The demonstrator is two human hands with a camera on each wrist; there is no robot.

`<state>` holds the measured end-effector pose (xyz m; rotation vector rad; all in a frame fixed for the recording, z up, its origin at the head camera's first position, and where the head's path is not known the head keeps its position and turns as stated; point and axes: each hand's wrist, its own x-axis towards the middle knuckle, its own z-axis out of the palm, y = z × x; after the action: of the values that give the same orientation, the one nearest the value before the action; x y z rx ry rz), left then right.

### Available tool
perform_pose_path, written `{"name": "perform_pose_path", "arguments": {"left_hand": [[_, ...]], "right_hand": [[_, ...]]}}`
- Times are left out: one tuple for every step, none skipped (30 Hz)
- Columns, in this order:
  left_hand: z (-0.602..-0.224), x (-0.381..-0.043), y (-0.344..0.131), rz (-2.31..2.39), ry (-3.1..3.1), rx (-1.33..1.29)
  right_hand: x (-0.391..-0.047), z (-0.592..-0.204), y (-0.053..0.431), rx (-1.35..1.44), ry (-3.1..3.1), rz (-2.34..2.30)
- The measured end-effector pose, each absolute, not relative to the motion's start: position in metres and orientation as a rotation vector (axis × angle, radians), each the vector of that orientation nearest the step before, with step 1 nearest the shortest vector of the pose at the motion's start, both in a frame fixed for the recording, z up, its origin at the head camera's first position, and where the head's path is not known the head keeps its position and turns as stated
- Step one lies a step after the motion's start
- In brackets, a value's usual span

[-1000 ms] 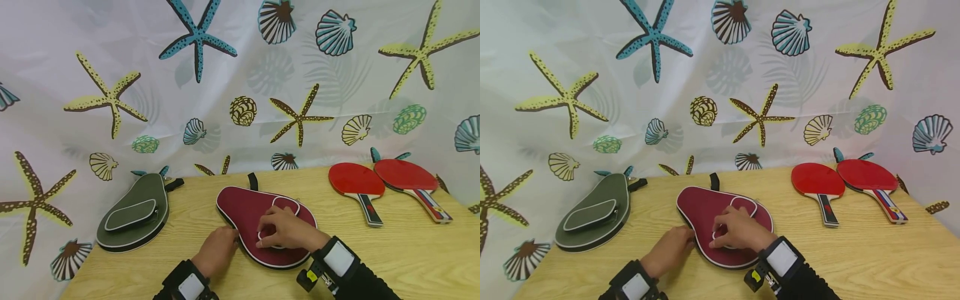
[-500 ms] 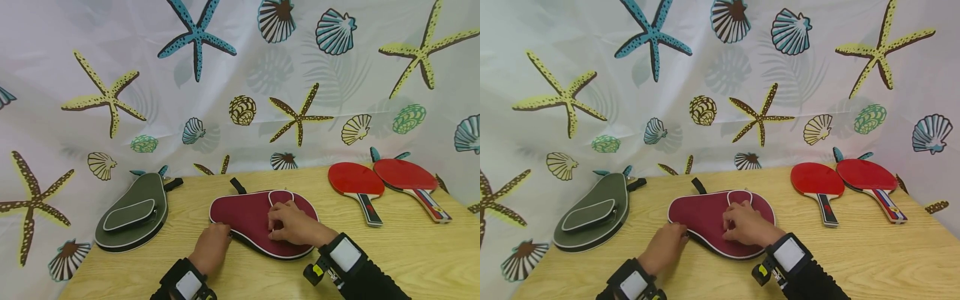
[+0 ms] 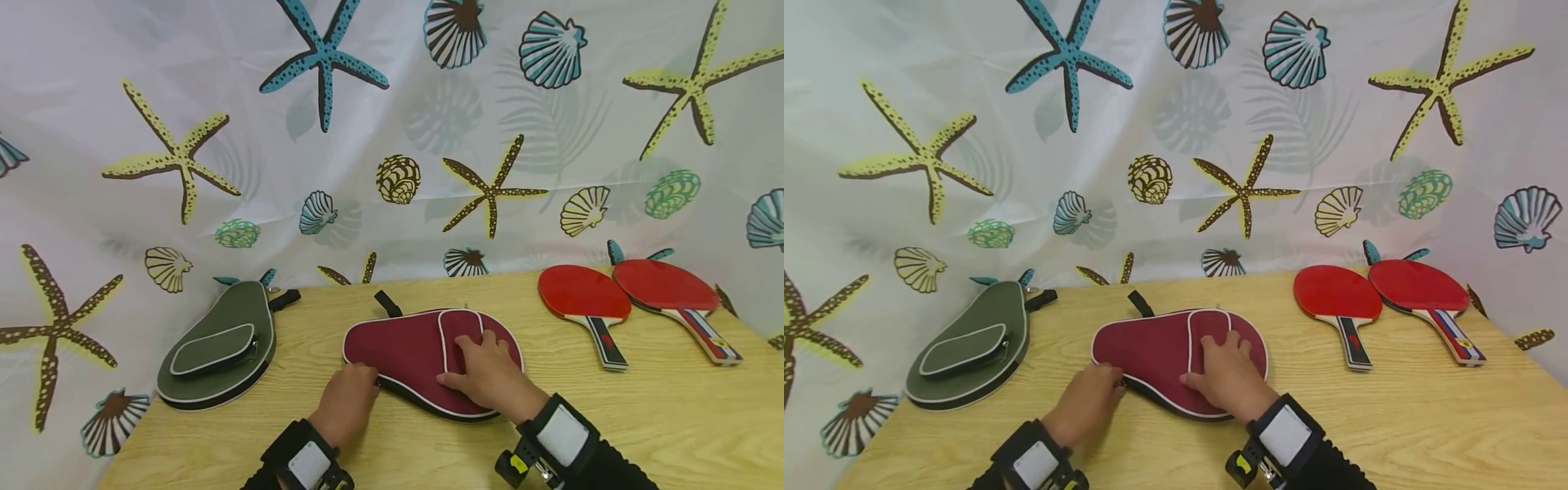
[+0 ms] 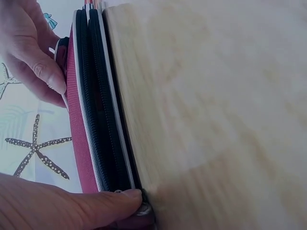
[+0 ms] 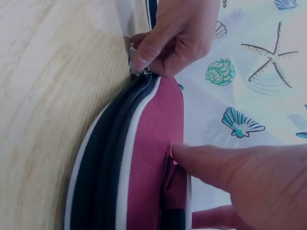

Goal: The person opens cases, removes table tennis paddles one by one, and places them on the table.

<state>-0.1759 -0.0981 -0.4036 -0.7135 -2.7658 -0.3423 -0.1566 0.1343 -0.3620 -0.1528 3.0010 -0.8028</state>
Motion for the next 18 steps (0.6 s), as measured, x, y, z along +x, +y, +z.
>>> {"name": "perform_pose_path", "arguments": {"left_hand": [[-0.4031, -0.1757, -0.0983, -0.347, -2.771, -0.711], [-0.4029, -0.1755, -0.0985, -0.353, -2.774, -0.71], [-0.4026, -0.1753, -0.0987, -0.357, -2.774, -0.711], [-0.402, -0.1753, -0.0992, -0.364, -2.772, -0.711], [-0.4017, -0.1753, -0.0997, -0.372, -2.769, -0.713], [-0.4016, -0.1752, -0.1002, -0.373, -2.761, -0.717], [-0.4013, -0.1751, -0.1005, -0.373, -2.751, -0.721], [-0.4012, -0.1749, -0.1008, -0.369, -2.741, -0.724], [-0.4012, -0.1748, -0.1011, -0.362, -2.733, -0.727], [-0.4012, -0.1747, -0.1013, -0.359, -2.728, -0.725], [-0.4012, -0.1744, -0.1014, -0.353, -2.726, -0.723], [-0.401, -0.1742, -0.1016, -0.345, -2.723, -0.72], [-0.4008, -0.174, -0.1018, -0.343, -2.726, -0.713], [-0.4007, -0.1739, -0.1021, -0.343, -2.73, -0.704], [-0.4004, -0.1738, -0.1024, -0.344, -2.736, -0.694], [-0.4003, -0.1737, -0.1028, -0.344, -2.74, -0.684], [-0.4001, -0.1735, -0.1032, -0.342, -2.742, -0.677], [-0.3999, -0.1732, -0.1038, -0.338, -2.743, -0.672]], "right_hand": [[-0.1562, -0.3616, 0.1339, -0.16, 3.007, -0.782], [-0.1558, -0.3613, 0.1339, -0.167, 3.011, -0.766], [-0.1556, -0.3612, 0.1342, -0.179, 3.013, -0.759], [-0.1559, -0.3609, 0.1343, -0.195, 3.016, -0.75], [-0.1561, -0.3608, 0.1346, -0.21, 3.018, -0.739], [-0.1564, -0.3606, 0.1349, -0.226, 3.017, -0.733], [-0.1568, -0.3604, 0.1352, -0.243, 3.017, -0.725], [-0.1574, -0.3605, 0.1357, -0.257, 3.017, -0.717], [-0.1582, -0.3605, 0.1362, -0.272, 3.015, -0.711], [-0.1589, -0.3607, 0.1367, -0.282, 3.013, -0.704], [-0.1597, -0.3608, 0.1373, -0.291, 3.008, -0.703], [-0.1606, -0.3611, 0.1379, -0.298, 3.004, -0.704], [-0.1615, -0.3613, 0.1386, -0.307, 3.001, -0.704], [-0.1623, -0.3618, 0.1394, -0.314, 2.996, -0.705], [-0.163, -0.3621, 0.1403, -0.324, 2.99, -0.708], [-0.1636, -0.3622, 0.1412, -0.335, 2.984, -0.715], [-0.164, -0.3621, 0.1422, -0.347, 2.978, -0.722], [-0.1642, -0.3619, 0.1433, -0.359, 2.972, -0.728]]}}
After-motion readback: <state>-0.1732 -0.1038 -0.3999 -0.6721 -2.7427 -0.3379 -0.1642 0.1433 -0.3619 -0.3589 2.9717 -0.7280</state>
